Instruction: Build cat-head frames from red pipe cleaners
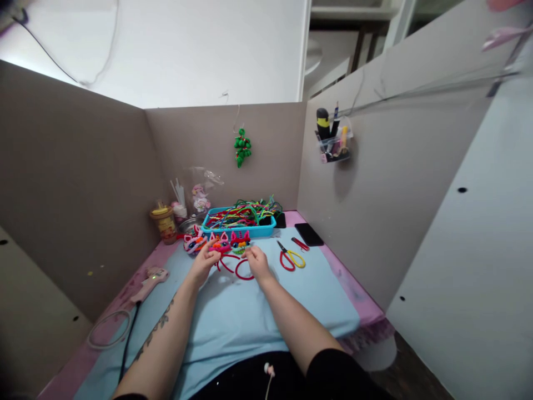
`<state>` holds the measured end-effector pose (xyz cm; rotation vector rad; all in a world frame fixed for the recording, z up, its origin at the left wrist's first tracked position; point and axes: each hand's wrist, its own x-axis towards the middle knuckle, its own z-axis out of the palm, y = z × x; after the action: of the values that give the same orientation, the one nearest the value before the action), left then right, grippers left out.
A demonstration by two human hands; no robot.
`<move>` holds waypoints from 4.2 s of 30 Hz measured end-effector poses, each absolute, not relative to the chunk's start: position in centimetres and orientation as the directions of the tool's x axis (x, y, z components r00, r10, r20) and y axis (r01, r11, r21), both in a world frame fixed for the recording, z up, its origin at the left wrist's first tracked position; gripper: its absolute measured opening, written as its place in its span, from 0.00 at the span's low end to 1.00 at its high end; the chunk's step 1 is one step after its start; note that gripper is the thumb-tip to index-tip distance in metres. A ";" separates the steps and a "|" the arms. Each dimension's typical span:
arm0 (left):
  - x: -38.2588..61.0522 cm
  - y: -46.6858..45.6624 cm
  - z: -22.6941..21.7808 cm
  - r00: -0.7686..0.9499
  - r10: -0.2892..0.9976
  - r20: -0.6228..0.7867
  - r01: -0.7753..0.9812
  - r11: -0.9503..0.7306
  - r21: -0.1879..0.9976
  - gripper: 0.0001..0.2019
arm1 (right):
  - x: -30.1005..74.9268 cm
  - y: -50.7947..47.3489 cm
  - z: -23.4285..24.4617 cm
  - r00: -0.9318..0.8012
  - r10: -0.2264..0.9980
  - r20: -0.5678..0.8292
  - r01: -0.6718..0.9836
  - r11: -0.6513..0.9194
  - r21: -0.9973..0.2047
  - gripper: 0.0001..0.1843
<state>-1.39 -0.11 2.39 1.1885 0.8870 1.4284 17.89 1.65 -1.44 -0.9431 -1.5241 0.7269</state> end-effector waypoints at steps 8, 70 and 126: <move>-0.8 -0.9 2.4 0.300 0.933 0.197 -0.193 -0.143 0.971 0.43 | 17.6 3.1 -2.2 -0.086 0.979 0.185 0.009 0.186 -0.982 0.25; -1.1 -0.5 1.9 0.242 0.945 0.221 -0.140 -0.192 0.971 0.40 | 17.5 1.5 -0.7 -0.255 0.906 0.339 -0.084 0.328 -0.941 0.15; 0.0 -0.1 0.8 0.264 0.957 0.118 -0.215 -0.061 0.975 0.43 | 18.9 2.0 -0.2 -0.221 0.975 0.020 -0.353 -0.061 -0.934 0.14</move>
<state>0.04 -0.08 0.81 1.2398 0.8108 1.1560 18.88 2.05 -0.21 -0.8333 -1.0749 1.5361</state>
